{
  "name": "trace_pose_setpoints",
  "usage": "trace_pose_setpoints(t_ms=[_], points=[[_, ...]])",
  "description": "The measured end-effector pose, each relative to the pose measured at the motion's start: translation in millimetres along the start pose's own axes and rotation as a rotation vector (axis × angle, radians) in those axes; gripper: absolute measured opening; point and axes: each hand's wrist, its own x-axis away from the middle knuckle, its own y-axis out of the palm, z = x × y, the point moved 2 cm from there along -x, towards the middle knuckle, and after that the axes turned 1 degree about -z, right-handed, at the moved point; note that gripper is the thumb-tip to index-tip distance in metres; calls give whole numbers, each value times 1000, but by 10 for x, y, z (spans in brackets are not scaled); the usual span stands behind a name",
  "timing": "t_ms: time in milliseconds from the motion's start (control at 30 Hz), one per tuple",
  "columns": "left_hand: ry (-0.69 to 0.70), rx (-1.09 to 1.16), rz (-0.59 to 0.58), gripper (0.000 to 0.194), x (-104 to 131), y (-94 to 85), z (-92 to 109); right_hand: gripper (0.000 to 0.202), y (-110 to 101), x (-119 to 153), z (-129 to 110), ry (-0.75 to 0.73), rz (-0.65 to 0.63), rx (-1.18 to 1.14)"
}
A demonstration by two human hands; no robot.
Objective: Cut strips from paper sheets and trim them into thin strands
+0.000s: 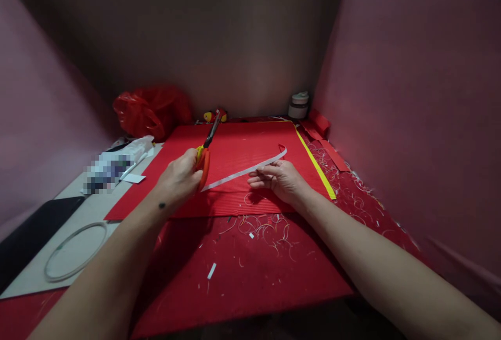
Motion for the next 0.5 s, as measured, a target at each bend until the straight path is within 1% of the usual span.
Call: trace_pose_setpoints(t_ms=[167,300,400,500], points=[[69,-4,-46,18,37,4,60,3,-7,1,-11,6,-1,-2],[110,-79,-117,15,57,-2,88,4,-12,3,-17,18,-1,5],[167,-222,-231,18,103,-6,115,4,-19,-1,-21,13,-2,11],[240,-387,-344,22,159,29,118,5,-27,-10,-29,-2,-7,11]])
